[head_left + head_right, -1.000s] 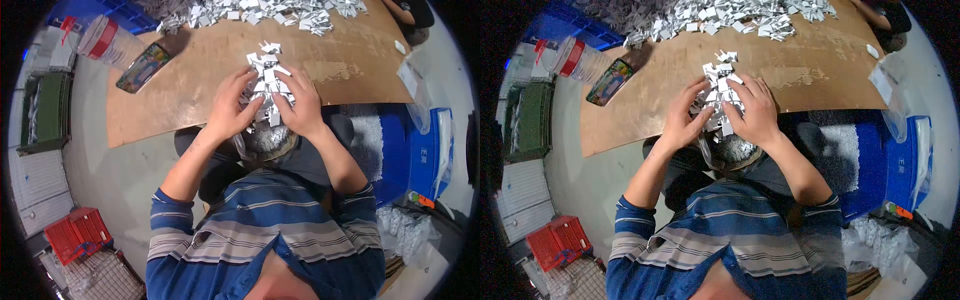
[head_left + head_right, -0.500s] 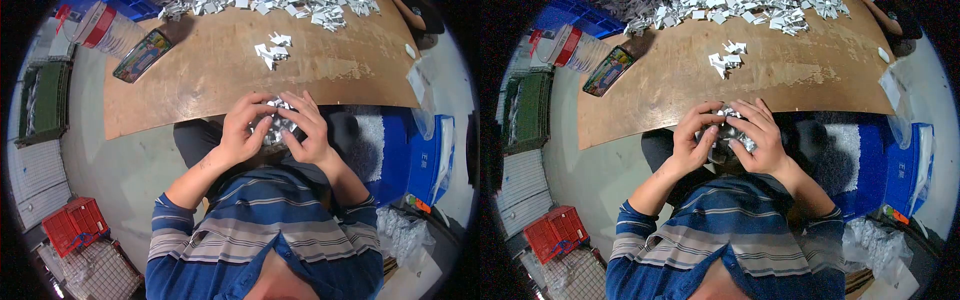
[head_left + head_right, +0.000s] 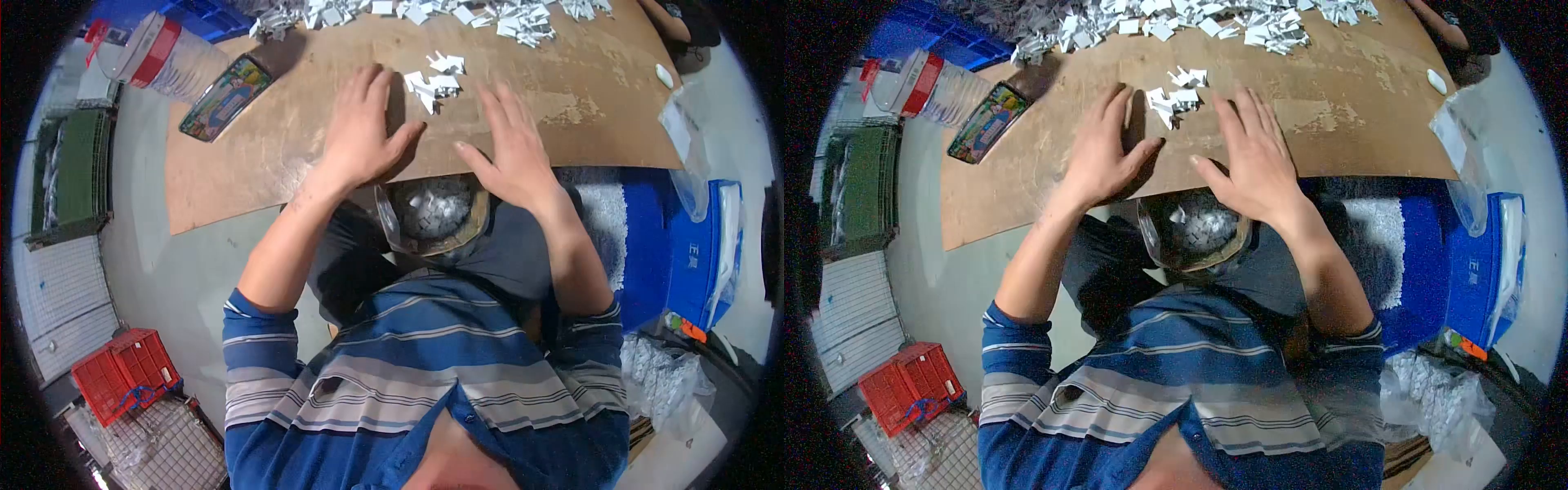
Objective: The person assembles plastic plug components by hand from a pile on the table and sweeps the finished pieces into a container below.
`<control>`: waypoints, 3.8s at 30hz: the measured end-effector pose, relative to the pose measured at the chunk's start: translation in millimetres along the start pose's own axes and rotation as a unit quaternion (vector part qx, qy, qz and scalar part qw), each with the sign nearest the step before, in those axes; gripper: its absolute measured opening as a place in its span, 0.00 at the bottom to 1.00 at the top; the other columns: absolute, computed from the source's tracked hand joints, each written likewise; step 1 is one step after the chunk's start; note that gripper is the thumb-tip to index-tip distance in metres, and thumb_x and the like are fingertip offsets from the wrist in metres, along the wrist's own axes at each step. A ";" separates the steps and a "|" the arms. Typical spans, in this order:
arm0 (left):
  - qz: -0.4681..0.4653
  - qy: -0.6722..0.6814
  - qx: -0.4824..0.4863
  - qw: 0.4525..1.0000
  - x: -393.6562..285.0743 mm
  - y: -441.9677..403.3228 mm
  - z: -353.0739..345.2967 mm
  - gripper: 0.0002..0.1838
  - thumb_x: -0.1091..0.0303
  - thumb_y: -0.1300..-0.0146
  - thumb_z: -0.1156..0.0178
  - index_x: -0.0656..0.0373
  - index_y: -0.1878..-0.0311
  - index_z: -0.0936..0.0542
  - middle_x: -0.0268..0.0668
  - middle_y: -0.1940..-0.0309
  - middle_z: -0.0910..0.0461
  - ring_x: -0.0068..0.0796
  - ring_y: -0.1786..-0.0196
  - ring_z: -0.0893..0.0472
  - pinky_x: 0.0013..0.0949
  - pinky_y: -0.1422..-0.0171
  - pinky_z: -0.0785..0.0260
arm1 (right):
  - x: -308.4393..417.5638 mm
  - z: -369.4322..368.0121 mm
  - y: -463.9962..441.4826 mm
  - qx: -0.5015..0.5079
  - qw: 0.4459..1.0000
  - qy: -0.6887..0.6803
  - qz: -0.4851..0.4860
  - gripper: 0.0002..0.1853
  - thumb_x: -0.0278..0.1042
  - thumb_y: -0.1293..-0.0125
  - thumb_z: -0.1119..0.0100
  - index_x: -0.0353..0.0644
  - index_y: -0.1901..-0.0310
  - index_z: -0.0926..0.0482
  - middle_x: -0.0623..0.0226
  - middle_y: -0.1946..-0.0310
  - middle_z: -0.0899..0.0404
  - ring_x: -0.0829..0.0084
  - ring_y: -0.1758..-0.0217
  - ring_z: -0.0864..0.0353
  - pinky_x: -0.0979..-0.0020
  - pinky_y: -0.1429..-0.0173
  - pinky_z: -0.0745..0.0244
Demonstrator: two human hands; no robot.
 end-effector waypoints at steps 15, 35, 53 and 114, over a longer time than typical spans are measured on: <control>-0.050 0.209 0.137 0.967 -32.0 16.9 4.3 0.31 0.67 0.44 0.36 0.62 0.35 0.25 0.51 0.30 0.31 0.52 0.32 0.28 0.46 0.28 0.34 | 21.3 1.6 1.8 0.103 0.965 -0.215 0.111 0.30 0.31 0.45 0.35 0.38 0.38 0.24 0.54 0.30 0.29 0.53 0.26 0.31 0.51 0.20 0.42; 0.209 -0.065 -0.112 0.969 56.5 78.6 96.7 0.10 0.63 0.38 0.35 0.62 0.65 0.14 0.41 0.69 0.13 0.37 0.73 0.19 0.37 0.69 0.30 | -38.0 41.1 17.2 -0.063 0.985 -0.143 -0.068 0.08 0.19 0.40 0.39 0.36 0.60 0.14 0.68 0.70 0.18 0.77 0.74 0.29 0.76 0.67 0.32; 0.468 -0.238 -0.168 0.834 164.1 65.3 138.9 0.31 0.42 0.32 0.46 0.63 0.75 0.13 0.48 0.79 0.17 0.55 0.75 0.21 0.45 0.69 0.29 | -64.1 32.9 -18.5 -0.074 0.996 0.032 -0.039 0.04 0.28 0.35 0.38 0.39 0.62 0.16 0.70 0.73 0.22 0.72 0.74 0.28 0.71 0.66 0.30; 0.180 0.174 -0.091 0.964 86.1 -101.6 -24.9 0.13 0.68 0.41 0.39 0.64 0.55 0.16 0.49 0.58 0.15 0.52 0.57 0.18 0.45 0.51 0.25 | -19.7 -49.9 -166.1 -0.045 0.995 -0.003 0.091 0.21 0.32 0.39 0.36 0.40 0.44 0.22 0.57 0.50 0.20 0.54 0.49 0.20 0.60 0.45 0.24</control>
Point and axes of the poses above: each hand's wrist, its own y-axis away from the middle knuckle, its own z-axis out of the back of the hand, x = y × z, the point moved 6 cm from there along -y, towards the middle knuckle
